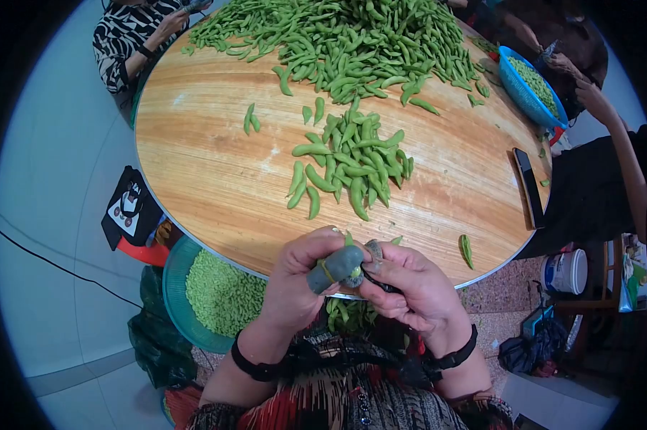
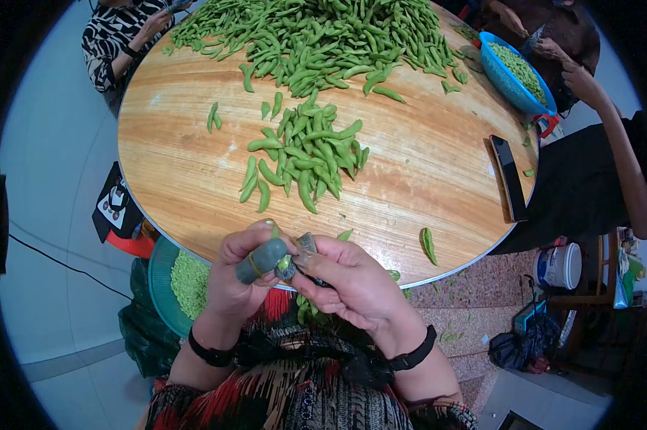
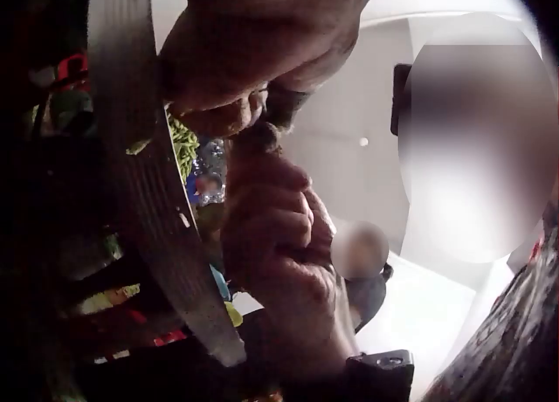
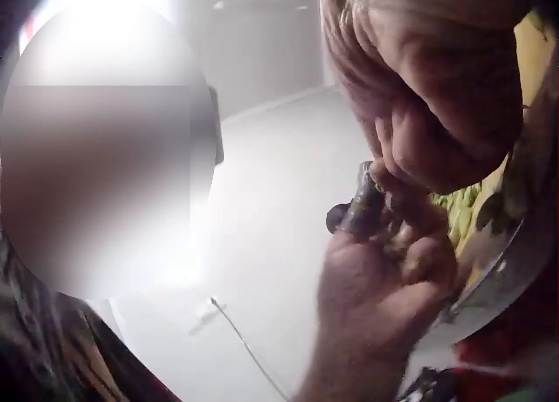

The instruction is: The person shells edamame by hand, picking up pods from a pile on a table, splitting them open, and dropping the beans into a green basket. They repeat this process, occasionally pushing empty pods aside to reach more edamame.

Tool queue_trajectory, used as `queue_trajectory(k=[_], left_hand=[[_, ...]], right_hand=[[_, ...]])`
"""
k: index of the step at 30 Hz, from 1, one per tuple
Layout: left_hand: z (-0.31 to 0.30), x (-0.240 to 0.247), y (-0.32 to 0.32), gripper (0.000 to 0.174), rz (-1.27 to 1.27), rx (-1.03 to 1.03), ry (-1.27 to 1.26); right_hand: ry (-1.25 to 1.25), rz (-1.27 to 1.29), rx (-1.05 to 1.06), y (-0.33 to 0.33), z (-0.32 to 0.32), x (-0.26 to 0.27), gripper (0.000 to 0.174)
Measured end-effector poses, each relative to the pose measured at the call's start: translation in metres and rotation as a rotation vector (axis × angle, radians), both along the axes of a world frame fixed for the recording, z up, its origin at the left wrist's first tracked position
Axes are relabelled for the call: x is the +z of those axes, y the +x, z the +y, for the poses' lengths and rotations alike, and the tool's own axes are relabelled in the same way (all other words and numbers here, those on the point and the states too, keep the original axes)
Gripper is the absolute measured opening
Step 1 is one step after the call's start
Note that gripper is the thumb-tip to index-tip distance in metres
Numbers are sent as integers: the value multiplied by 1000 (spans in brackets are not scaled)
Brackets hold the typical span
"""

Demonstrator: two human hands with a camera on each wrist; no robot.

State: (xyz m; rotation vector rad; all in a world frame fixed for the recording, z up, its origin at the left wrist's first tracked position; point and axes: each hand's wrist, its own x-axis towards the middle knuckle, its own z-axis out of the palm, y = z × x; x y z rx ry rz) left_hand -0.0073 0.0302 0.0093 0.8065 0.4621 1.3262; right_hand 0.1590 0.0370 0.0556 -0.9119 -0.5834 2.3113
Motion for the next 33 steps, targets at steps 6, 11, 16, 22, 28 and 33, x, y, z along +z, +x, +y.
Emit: queue_trajectory(k=[6,11,16,22,28,33], left_hand=[[-7,22,6,19,332,227,-64],[-7,14,3,20,60,128,-163],[-7,6,1,27,-167,44,-303],[-9,20,11,24,-151,98,-269],[-4,6,1,27,283,168,-193],[-4,-1,-4,24,-181,159,-254]], right_hand=[[643,-565,-27,-7,-4,0,18],[840,-732,2,-7,-7,0,16],[102,7,56,2,6,-5,11],[711,-552,-78,-10,-3,-9,14],[525,-537,-116,-12,8,0,16],[996,-822,-183,-31,3,-14,17]])
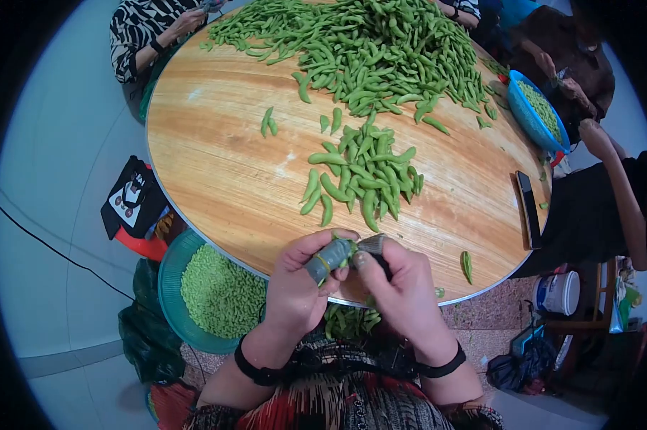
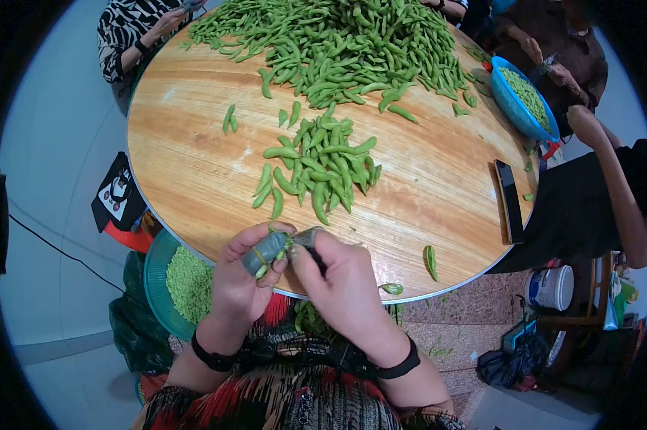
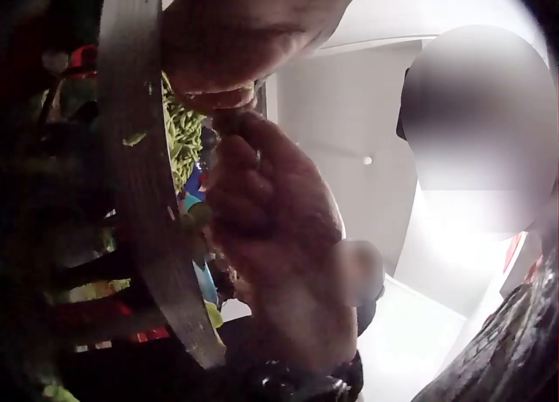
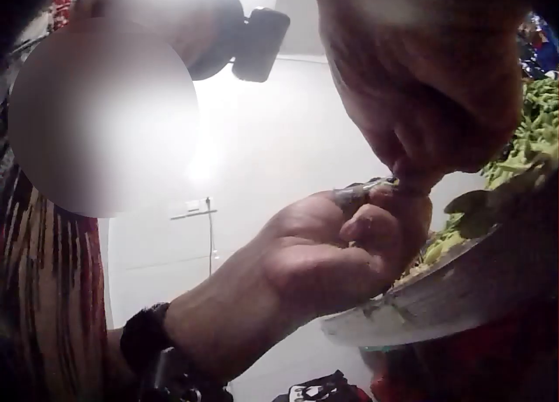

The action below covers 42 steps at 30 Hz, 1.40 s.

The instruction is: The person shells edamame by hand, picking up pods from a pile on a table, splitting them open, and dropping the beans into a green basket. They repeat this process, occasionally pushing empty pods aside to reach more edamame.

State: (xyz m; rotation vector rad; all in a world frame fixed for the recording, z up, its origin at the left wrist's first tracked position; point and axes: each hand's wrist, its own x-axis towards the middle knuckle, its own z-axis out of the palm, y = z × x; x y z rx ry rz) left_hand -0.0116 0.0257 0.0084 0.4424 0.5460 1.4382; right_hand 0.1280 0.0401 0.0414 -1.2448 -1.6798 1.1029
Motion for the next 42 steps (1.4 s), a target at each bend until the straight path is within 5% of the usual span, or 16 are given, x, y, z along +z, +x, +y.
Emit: queue_trajectory(k=[7,10,13,15,20,24,26,33,36,42], left_hand=[[-2,2,-23,26,45,214,120],[-3,5,-38,23,301,176,14],[-7,5,-39,24,494,72,154],[-12,14,-42,27,654,-205,100],[-12,11,-39,26,459,-141,31],[-4,24,-15,30,193,127,-52],[-3,21,-12,30,181,69,-8],[-3,4,-4,31,187,176,79],[0,4,-4,31,200,153,99],[0,-1,-2,28,410,160,133]], right_hand=[[186,-405,149,-7,21,31,20],[377,-544,141,-14,46,36,10],[568,-1056,311,-26,64,26,13],[562,-1057,348,-25,67,23,11],[447,-1041,432,-14,63,32,11],[103,-159,281,-2,45,33,18],[-248,27,315,4,35,31,20],[-694,252,315,12,15,34,29],[-833,544,398,22,16,26,25],[-772,487,328,22,14,19,20]])
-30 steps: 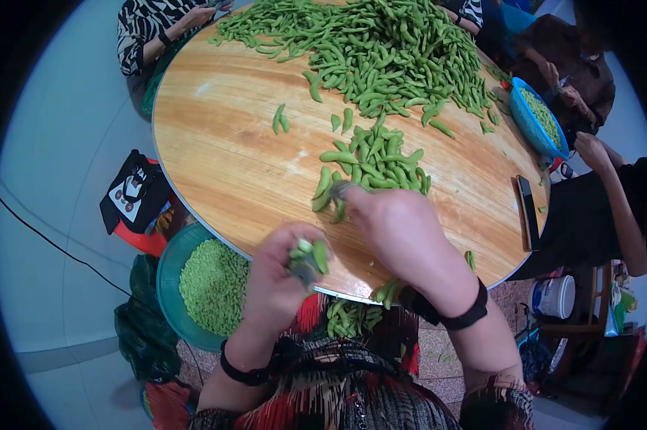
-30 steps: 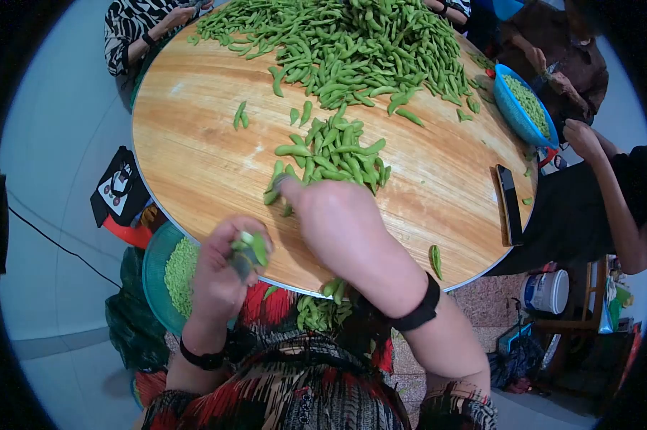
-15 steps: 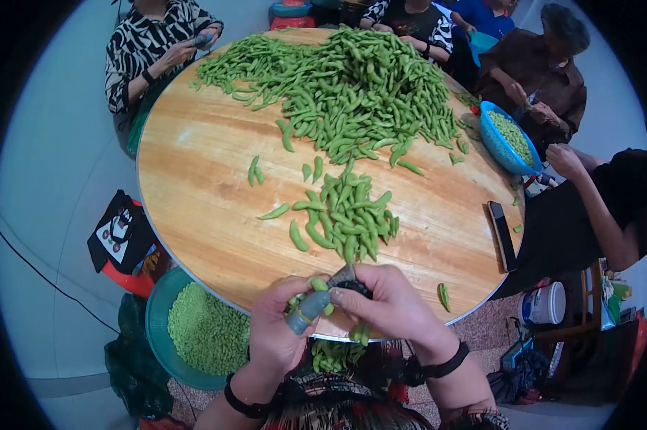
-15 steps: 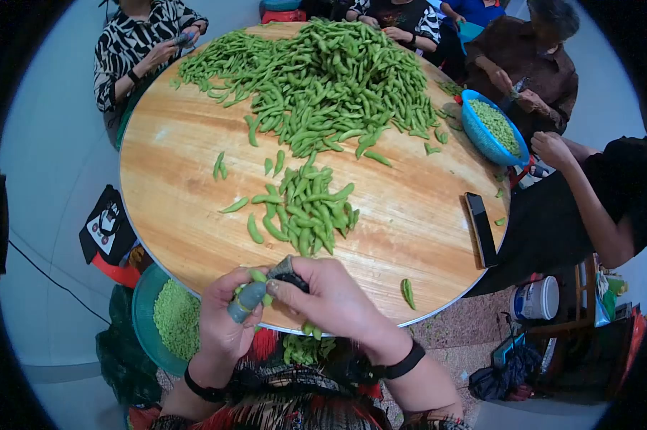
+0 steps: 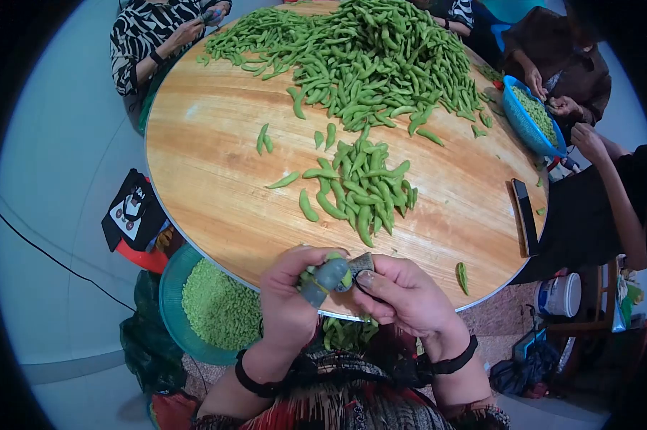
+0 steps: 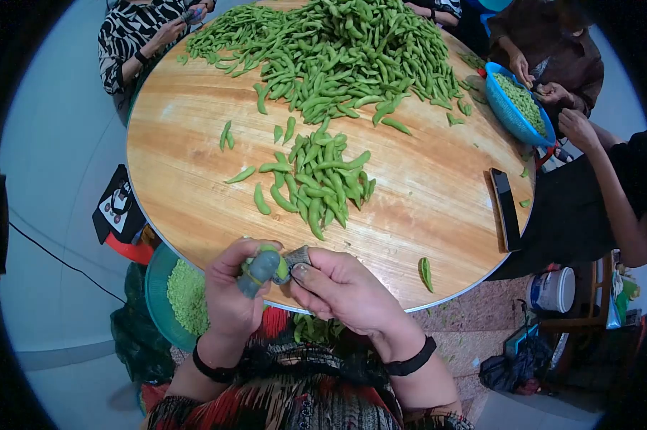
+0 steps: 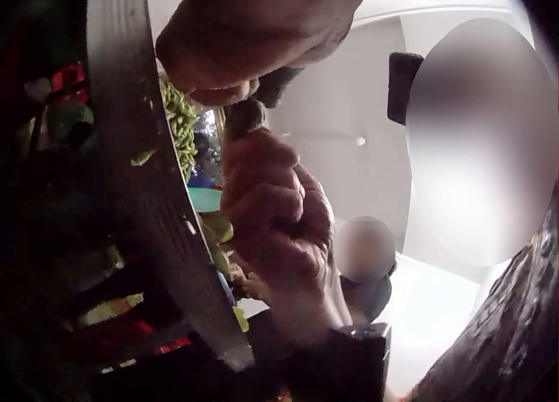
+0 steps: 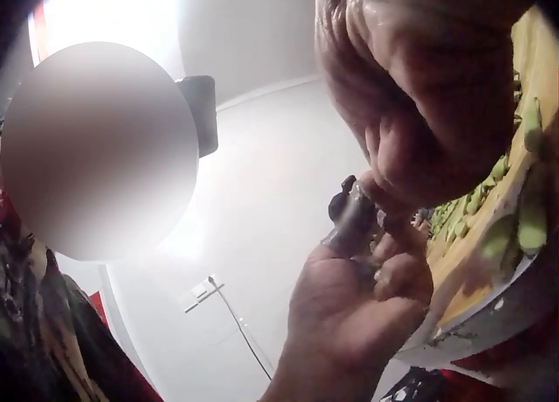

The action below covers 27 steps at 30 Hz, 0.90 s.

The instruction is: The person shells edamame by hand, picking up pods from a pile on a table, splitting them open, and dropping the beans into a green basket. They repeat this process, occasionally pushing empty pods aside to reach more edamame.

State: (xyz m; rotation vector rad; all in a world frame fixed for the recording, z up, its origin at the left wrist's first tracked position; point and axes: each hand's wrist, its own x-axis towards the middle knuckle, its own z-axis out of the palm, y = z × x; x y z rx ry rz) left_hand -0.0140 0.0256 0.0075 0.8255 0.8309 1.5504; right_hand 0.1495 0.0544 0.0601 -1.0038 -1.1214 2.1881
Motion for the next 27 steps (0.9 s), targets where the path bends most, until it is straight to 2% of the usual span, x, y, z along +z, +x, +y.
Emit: queue_trajectory(k=[1,3,6,7,8,9,11,12,14,16,18,19,21,22,24,25,27], left_hand=[[1,0,-1,28,2,1,-5],[2,-1,-6,27,-211,-210,-8],[3,7,-3,25,-214,-235,-69],[4,7,0,25,-214,-234,-72],[4,7,4,24,48,-143,-21],[5,7,6,24,311,-50,29],[7,7,8,24,306,-19,35],[7,7,8,24,300,10,45],[5,9,6,25,298,-5,2],[3,6,2,26,296,-21,-43],[4,-5,0,32,419,22,-12],[6,-5,0,32,419,21,-13],[10,-2,1,38,676,94,250],[8,5,1,38,675,93,250],[4,20,0,44,847,12,261],[5,18,-1,44,846,13,262],[6,14,-5,49,985,100,453]], right_hand=[[-58,20,-18,0,0,0,19],[-122,41,-34,0,-2,-2,19],[-167,41,-70,-4,-4,-5,18],[63,-89,-111,-7,-6,-8,18],[293,-218,-150,-9,-8,-11,18],[290,-217,-148,-10,-8,-15,18],[595,-385,-203,-11,-7,-22,17],[594,-385,-202,-10,-5,-20,17],[117,-161,-199,-7,2,-13,17],[77,-158,-198,-7,2,-12,17],[528,-457,-95,-8,0,-6,16],[527,-457,-96,-8,3,-8,16],[845,-552,-438,-7,12,-11,14],[845,-554,-438,-9,12,-9,14],[580,-269,-323,-15,11,-6,16],[623,-300,-324,-15,9,-7,16],[620,-292,-369,-20,4,-10,16]])
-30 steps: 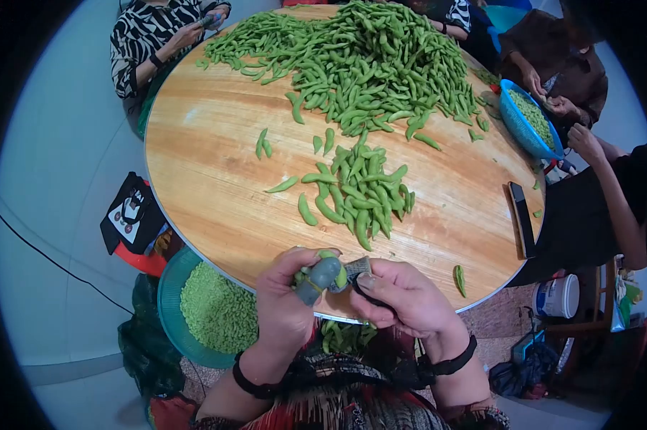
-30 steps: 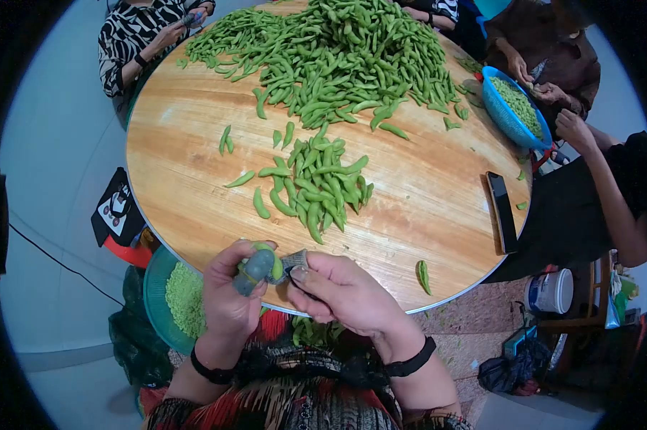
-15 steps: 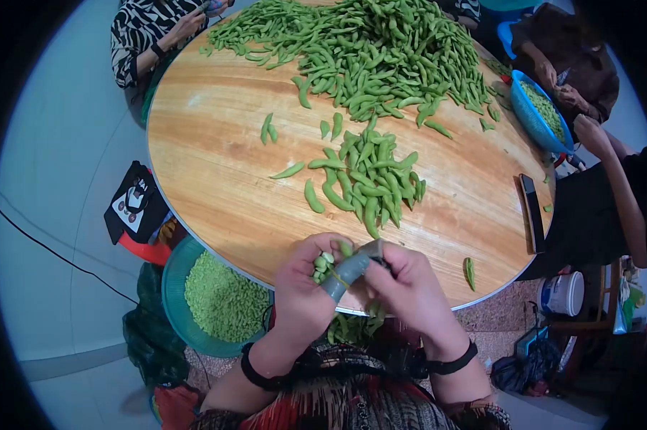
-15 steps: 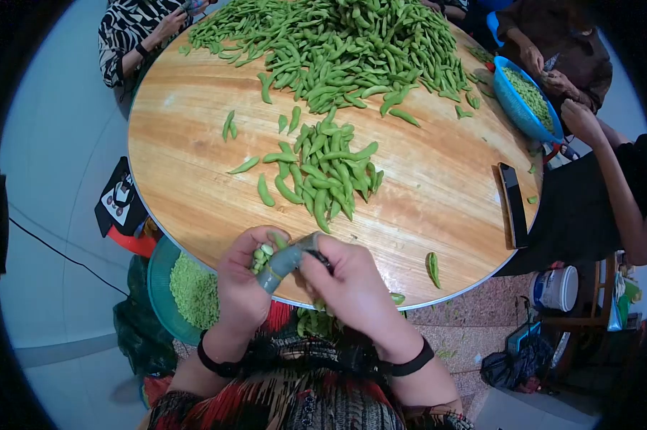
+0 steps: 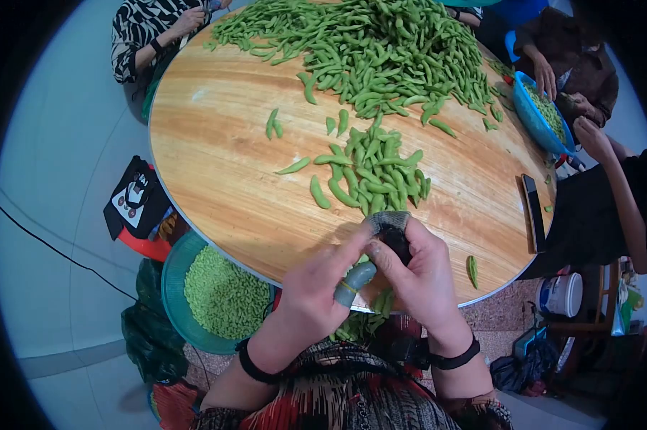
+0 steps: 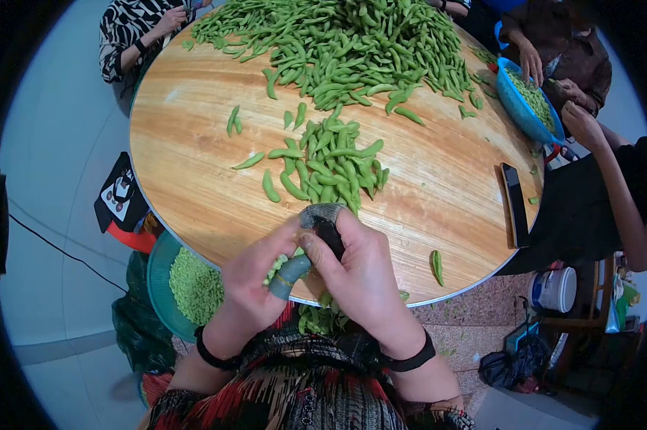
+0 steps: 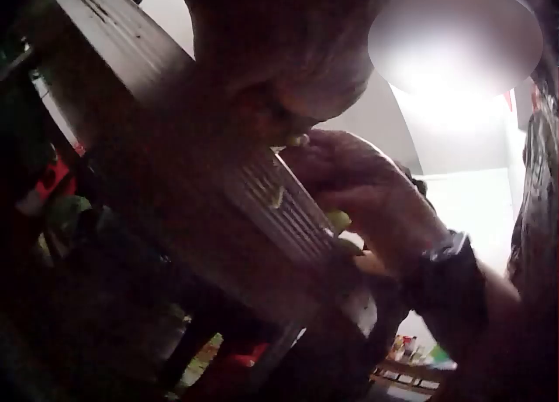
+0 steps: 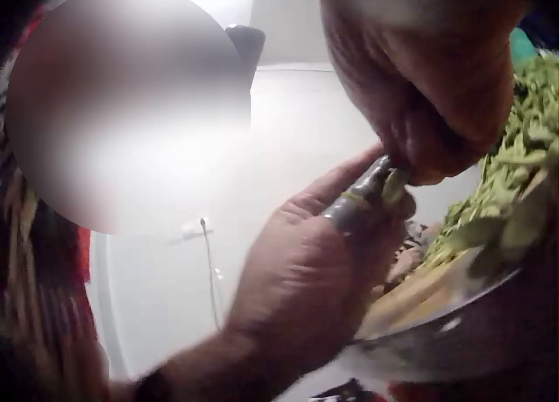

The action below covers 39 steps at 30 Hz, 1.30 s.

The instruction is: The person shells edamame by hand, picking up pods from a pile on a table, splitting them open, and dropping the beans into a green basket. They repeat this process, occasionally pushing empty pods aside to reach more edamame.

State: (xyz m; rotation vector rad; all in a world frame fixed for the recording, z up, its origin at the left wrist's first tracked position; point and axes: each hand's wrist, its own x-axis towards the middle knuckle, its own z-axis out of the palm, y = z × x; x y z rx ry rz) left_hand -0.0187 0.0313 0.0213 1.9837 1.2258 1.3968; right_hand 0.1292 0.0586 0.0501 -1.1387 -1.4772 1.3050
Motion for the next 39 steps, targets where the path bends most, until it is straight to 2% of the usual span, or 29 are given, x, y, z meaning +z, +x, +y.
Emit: queue_trajectory(k=[2,4,5,7,8,9,10,11,12,13,14,15,17,19,21,23,24,25,26,27,29,30,34,37,39], left_hand=[[0,-2,-8,49,77,-62,64],[-2,-3,-10,49,153,-125,129],[-3,-2,-10,43,120,-85,135],[-6,-5,-11,37,85,-44,143],[-9,-13,-14,26,-92,70,27],[-11,-17,-18,16,-269,184,-91],[-9,-15,-24,16,-270,186,-90],[-4,-11,-32,14,-523,253,-170],[-2,-7,-37,16,-775,320,-250],[-2,-4,-39,16,-774,320,-251],[-2,0,-40,12,-1061,216,-378],[-2,2,-40,8,-1343,98,-504],[-1,3,-38,9,-1362,46,-555],[-1,4,-34,11,-1382,-3,-608],[-2,6,-33,16,-1288,31,-632],[-3,14,-30,18,-1312,3,-659],[-3,16,-29,21,-1333,-26,-686],[-3,15,-30,21,-1336,-26,-685],[-2,13,-30,23,-1382,-139,-728],[-2,11,-30,25,-1424,-255,-771],[-5,0,-28,25,-1428,-250,-735],[-5,-3,-27,26,-1433,-240,-694],[-4,-5,-29,25,-1419,-335,-623],[-5,-5,-27,23,-1280,-277,-561],[-7,-2,-25,22,-1062,-153,-548]], right_hand=[[5,23,-39,-1,-1,-2,15],[-543,627,120,5,-1,-2,16],[-542,626,120,6,0,-4,16],[-633,793,279,8,4,-6,15],[-633,791,279,8,6,-2,15],[-323,421,435,8,8,5,14],[-8,46,569,8,13,13,13],[58,-163,760,14,22,20,14],[150,-406,634,7,27,31,14],[242,-644,497,-4,31,40,14],[359,-622,356,-15,41,31,16],[363,-622,352,-26,50,24,16],[526,-946,227,-42,63,15,18],[514,-1044,266,-48,65,7,18],[500,-1143,311,-49,66,7,19],[472,-927,277,-36,62,10,20],[473,-930,279,-29,59,9,20],[342,-626,328,-21,54,6,19],[208,-320,366,-17,47,4,19],[207,-320,364,-17,38,8,19],[-218,-121,389,-15,20,25,20],[-342,-79,455,-11,18,25,23],[-425,46,485,-8,5,30,26],[-447,60,489,-4,5,19,25],[-465,112,460,-4,3,12,24]])
